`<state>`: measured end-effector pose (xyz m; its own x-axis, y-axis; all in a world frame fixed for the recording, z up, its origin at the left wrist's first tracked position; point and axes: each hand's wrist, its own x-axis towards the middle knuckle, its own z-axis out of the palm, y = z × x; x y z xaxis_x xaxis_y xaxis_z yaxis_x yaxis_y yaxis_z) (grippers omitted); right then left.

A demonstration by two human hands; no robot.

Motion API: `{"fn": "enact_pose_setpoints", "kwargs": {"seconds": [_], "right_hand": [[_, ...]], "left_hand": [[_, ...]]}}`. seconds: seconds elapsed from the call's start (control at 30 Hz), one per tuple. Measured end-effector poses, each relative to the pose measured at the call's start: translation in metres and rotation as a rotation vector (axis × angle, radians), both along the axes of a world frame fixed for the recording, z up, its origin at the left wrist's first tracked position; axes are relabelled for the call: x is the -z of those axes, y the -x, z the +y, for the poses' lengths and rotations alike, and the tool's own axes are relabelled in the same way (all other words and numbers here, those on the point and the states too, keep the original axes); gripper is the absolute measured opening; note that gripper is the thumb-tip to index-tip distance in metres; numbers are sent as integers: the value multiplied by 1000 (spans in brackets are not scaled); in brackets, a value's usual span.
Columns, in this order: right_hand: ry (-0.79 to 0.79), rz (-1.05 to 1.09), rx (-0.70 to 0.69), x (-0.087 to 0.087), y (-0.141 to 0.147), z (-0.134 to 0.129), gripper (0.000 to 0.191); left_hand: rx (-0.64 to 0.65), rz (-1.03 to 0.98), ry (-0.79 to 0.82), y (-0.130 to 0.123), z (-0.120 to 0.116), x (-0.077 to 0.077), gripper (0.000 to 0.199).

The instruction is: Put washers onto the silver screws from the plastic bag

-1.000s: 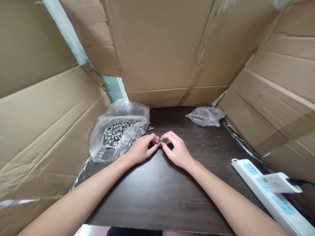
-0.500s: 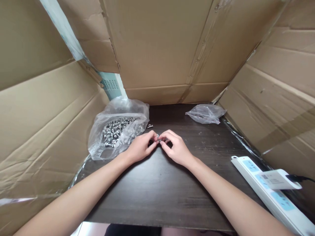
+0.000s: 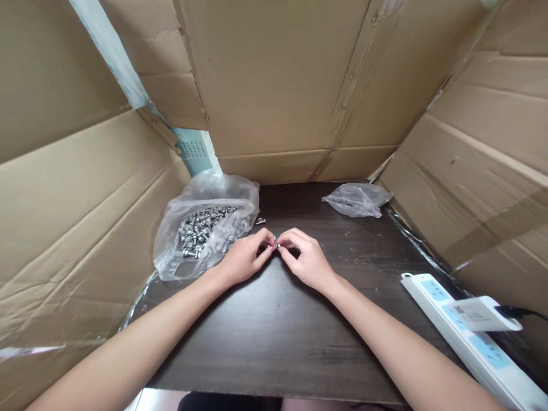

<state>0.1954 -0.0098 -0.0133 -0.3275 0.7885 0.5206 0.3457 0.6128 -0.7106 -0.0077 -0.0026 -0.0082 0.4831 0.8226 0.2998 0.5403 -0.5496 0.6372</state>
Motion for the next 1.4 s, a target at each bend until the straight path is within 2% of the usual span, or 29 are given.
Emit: {"fn": "enact_pose_setpoints", "kwargs": {"seconds": [0.33, 0.53, 0.73, 0.87, 1.03, 1.17, 1.27, 1.33, 1.37, 1.4], "right_hand": [[-3, 6, 21, -2, 0, -1, 12], [38, 8, 24, -1, 0, 0, 5], [24, -21, 48, -3, 1, -1, 12], [24, -16, 29, -4, 1, -2, 10], [43, -41, 11, 0, -1, 0, 27], [71, -83, 24, 2, -1, 1, 33], [108, -100, 53, 1, -1, 2, 27], [167, -109, 60, 0, -2, 2, 9], [189, -123, 54, 0, -2, 2, 10], [196, -144, 42, 0, -2, 2, 19]], "left_hand": [[22, 42, -35, 0, -1, -2, 4], [25, 50, -70, 1, -1, -2, 5], [29, 33, -58, 0, -1, -2, 6], [0, 4, -25, 1, -1, -2, 7], [-35, -12, -26, 1, 0, 0, 11], [-54, -9, -35, 1, 0, 0, 11], [-46, 6, -47, 1, 0, 0, 10], [-31, 13, -57, 0, 0, 0, 9], [-33, 2, -59, 0, 1, 1, 9], [-46, -20, -59, 0, 2, 1, 9]]}}
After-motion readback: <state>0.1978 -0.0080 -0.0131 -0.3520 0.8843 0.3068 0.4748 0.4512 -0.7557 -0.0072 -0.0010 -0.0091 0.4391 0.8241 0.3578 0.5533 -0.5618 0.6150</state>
